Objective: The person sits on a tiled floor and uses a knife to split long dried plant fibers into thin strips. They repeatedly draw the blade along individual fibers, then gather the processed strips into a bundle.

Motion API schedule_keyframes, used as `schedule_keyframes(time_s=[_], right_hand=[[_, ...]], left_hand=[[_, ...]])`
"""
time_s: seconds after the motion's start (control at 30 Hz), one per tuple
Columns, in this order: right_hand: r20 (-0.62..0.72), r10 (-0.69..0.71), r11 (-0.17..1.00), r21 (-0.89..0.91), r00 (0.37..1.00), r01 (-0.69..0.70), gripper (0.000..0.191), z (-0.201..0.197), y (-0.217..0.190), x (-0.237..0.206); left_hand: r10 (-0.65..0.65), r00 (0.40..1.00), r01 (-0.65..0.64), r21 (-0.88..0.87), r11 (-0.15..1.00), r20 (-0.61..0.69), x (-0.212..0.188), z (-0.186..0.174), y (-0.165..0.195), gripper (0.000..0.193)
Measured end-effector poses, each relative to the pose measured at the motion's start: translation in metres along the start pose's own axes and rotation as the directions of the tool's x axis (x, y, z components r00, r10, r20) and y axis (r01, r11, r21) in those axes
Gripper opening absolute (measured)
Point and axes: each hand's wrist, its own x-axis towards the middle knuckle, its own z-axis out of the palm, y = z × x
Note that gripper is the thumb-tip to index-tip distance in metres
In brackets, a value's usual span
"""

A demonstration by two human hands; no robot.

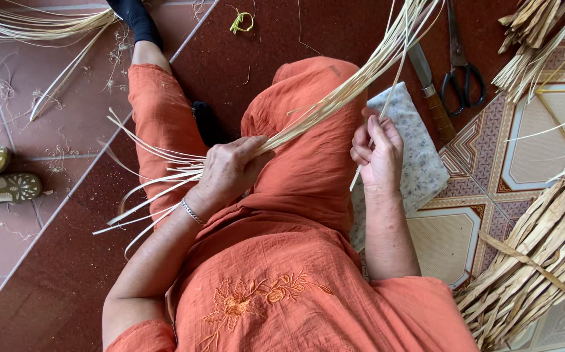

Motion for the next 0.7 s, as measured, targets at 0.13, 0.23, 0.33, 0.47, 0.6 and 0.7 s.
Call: schedule_keyframes(time_s=[0.13, 0.23, 0.33, 0.47, 0.6, 0.7], right_hand=[[0.052, 0.001, 0.999, -0.041, 0.999, 0.001, 0.024, 0.008, -0.003, 0.006], [0.151, 0.057, 0.997, -0.056, 0.987, -0.049, 0.025, 0.018, 0.0, 0.009], [0.267, 0.085, 0.992, 0.068, 0.96, -0.107, 0.026, 0.03, 0.004, 0.013], [0.332, 0.044, 0.976, 0.187, 0.942, -0.112, 0.045, 0.047, 0.003, 0.016], [0.288, -0.049, 0.999, 0.009, 0.956, 0.049, 0.044, 0.063, 0.008, 0.015], [0.305, 0.013, 1.0, 0.01, 0.952, -0.016, 0.039, 0.067, 0.014, 0.018]], left_hand=[[-0.072, 0.992, 0.087, -0.15, 0.985, 0.1, 0.008, -0.013, 0.001, 0.018], [-0.188, 0.953, 0.229, -0.159, 0.96, 0.239, 0.011, -0.017, -0.001, 0.022], [-0.254, 0.908, 0.339, -0.227, 0.913, 0.334, 0.011, -0.019, -0.007, 0.027], [-0.347, 0.863, 0.416, -0.124, 0.901, 0.368, 0.011, -0.017, -0.015, 0.026], [-0.008, 0.99, -0.001, 0.068, 0.998, 0.14, 0.004, -0.002, -0.001, 0.044], [-0.001, 0.981, -0.045, 0.232, 0.972, 0.196, 0.002, 0.0, 0.009, 0.069]])
